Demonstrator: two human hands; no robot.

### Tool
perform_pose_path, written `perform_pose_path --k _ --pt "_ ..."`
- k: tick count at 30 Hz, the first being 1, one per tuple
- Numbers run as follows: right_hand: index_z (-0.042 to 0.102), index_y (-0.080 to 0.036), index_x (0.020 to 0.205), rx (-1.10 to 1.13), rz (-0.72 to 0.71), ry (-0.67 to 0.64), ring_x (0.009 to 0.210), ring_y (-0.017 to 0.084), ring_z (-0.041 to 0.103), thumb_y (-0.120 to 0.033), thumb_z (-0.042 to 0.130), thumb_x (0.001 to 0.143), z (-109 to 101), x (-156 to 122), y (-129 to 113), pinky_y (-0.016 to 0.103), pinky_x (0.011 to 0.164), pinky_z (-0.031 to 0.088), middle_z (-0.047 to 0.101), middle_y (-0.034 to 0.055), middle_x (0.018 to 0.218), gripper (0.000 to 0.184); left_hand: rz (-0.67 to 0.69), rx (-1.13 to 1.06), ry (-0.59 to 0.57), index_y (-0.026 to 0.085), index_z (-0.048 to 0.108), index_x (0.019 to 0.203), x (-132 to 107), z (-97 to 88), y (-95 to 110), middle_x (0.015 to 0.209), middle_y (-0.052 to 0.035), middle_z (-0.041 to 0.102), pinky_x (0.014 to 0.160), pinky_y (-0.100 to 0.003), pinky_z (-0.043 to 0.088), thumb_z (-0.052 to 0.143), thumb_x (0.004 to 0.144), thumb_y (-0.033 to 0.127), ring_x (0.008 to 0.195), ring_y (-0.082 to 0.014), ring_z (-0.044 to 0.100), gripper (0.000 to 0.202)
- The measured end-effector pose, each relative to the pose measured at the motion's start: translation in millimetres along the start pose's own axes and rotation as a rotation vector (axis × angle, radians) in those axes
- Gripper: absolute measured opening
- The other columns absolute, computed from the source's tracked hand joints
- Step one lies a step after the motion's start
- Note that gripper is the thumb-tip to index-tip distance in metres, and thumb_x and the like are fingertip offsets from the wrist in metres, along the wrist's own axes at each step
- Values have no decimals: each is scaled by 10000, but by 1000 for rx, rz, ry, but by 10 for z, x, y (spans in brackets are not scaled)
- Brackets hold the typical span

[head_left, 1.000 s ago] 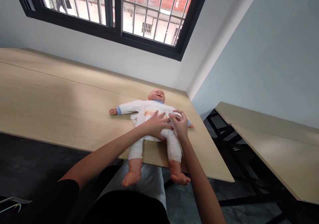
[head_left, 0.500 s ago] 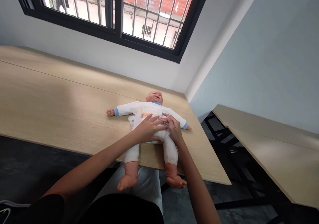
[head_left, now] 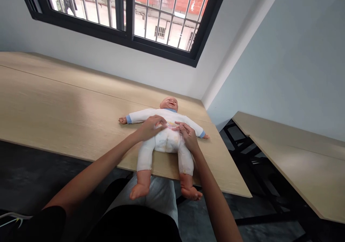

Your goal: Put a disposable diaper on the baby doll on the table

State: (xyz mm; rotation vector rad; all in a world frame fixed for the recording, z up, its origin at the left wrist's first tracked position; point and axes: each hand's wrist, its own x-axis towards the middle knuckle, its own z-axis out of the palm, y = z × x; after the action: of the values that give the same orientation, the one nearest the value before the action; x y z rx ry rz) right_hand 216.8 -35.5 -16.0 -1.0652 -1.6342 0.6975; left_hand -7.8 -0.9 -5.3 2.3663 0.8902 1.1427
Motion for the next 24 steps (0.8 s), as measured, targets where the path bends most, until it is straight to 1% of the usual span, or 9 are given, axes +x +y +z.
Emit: perform_pose_path --k 2,4,6,8,10,13,17,20,24 --pt "745 -201 847 -1 -1 -6 1141 261 611 -606 482 920 -5 8 -2 406 1031 431 675 83 1216 488 -106 12 90 189 622 928 -28 -166 -211 968 -73 680 902 -353 467 436 913 370 959 -227 614 260" --pt "747 -197 862 43 14 -2 1126 258 618 -612 491 913 -4 10 -5 400 1014 446 681 88 1199 490 -216 23 133 185 606 874 -84 -321 -418 858 -58 668 787 -326 471 458 873 362 836 -218 605 231" --pt "743 -190 872 86 34 9 1130 256 614 -615 514 899 0 7 -10 392 1003 455 683 92 1191 483 -279 8 81 185 614 808 -150 -425 -570 776 -39 666 696 -289 457 512 831 395 741 -200 597 235" --pt "742 -185 871 99 38 15 1144 255 605 -614 532 889 5 4 -14 386 1010 448 674 95 1208 477 -293 -18 -13 181 643 787 -205 -457 -648 781 -36 684 675 -268 450 585 775 413 730 -195 607 239" --pt "740 -184 869 97 31 18 1151 253 599 -610 543 884 7 5 -15 384 1026 432 671 96 1211 469 -289 -26 -83 178 671 792 -236 -427 -671 792 -39 690 692 -267 445 676 688 383 748 -205 612 229" --pt "733 -180 877 90 27 10 1143 253 600 -603 550 883 8 13 -8 390 1047 407 680 100 1187 461 -299 -5 -104 179 666 747 -242 -344 -666 735 -38 660 717 -274 425 740 596 319 760 -222 593 219" --pt "727 -171 874 67 31 2 1136 256 600 -604 551 883 9 21 -12 386 1043 400 687 104 1170 467 -315 12 -62 186 604 654 -226 -305 -665 736 -46 637 742 -278 404 681 640 303 786 -222 564 140" --pt "720 -175 901 51 28 0 1124 253 606 -605 550 883 13 16 -38 384 1037 405 696 98 1146 463 -320 4 -33 187 564 600 -227 -315 -657 691 -32 604 722 -280 383 620 643 244 724 -198 523 91" --pt "711 -178 892 30 2 3 1107 253 617 -592 544 889 21 -1 -80 385 1025 418 704 97 1114 446 -326 -67 -10 184 575 616 -236 -333 -633 681 -11 595 659 -269 369 584 615 221 661 -166 480 39"
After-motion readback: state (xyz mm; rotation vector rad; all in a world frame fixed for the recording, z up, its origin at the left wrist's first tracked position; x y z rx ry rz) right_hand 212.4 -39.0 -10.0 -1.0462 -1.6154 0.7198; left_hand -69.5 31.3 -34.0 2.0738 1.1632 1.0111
